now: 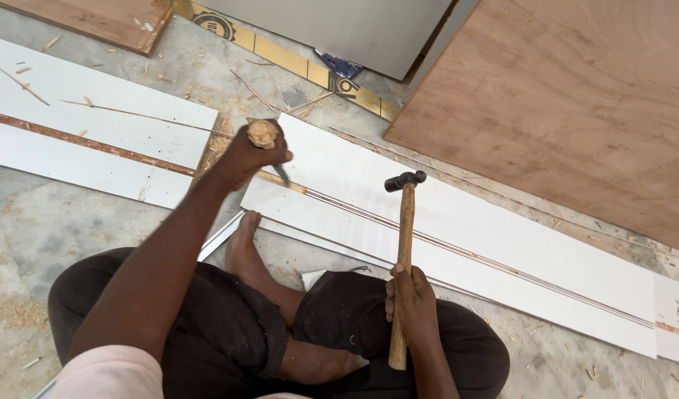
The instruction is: The person sits on the floor and repeatedly strikes a small piece of wood with a hammer. They hold the wood in their left hand and the hammer in their right hand, hitting the wood against a white board on the floor.
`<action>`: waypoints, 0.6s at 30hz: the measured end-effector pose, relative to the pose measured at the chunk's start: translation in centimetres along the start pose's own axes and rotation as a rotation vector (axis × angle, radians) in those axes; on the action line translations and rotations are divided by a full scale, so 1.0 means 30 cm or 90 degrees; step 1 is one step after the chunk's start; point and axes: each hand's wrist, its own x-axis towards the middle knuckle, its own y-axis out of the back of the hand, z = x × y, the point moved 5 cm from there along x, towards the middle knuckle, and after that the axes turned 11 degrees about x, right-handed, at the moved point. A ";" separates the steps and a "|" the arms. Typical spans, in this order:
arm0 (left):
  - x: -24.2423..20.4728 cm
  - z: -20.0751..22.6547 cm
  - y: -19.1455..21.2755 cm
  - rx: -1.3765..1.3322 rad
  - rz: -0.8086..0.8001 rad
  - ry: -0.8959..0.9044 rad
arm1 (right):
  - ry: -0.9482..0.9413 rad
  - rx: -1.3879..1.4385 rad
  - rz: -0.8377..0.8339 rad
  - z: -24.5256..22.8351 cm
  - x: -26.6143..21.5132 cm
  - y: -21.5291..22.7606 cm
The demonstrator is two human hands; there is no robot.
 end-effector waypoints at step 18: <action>0.051 0.171 -0.190 0.109 0.009 0.077 | -0.008 0.023 0.009 -0.004 -0.010 0.004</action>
